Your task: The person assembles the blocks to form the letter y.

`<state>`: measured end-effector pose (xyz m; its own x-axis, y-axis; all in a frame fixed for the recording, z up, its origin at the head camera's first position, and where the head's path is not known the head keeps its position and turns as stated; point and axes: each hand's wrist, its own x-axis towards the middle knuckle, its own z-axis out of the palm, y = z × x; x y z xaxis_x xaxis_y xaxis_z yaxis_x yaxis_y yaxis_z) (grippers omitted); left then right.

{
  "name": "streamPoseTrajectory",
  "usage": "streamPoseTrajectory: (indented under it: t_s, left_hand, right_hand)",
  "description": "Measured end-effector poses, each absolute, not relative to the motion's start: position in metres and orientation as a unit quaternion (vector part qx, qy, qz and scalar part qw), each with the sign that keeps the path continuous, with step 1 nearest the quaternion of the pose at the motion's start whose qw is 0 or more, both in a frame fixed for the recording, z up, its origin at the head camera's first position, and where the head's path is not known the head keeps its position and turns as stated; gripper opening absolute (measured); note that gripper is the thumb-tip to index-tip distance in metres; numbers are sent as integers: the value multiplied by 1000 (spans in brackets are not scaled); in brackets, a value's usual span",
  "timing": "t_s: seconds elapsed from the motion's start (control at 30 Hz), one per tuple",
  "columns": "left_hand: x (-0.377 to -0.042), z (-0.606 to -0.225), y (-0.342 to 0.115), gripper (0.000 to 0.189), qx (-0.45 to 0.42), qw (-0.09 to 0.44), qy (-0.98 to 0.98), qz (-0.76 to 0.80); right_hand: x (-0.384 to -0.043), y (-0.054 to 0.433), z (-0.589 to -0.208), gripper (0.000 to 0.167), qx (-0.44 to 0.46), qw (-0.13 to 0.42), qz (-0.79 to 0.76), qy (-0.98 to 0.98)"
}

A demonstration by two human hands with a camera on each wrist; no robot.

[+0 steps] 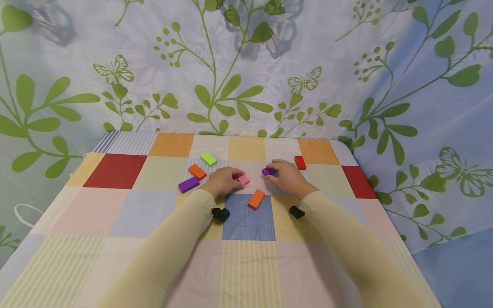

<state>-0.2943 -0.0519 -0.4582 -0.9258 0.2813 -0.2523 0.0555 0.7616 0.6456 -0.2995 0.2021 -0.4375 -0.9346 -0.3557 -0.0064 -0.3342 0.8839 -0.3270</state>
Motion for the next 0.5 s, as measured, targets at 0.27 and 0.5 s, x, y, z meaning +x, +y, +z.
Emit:
streamPoseTrajectory:
  t_s: [0.27, 0.5]
  left_hand:
    - [-296, -460, -52, 52, 99, 166, 925, 327]
    - [-296, -460, -52, 52, 105, 164, 927, 322]
  right_hand:
    - [-307, 183, -439, 46, -179, 62, -174, 966]
    - [-313, 172, -443, 44, -191, 72, -168, 964]
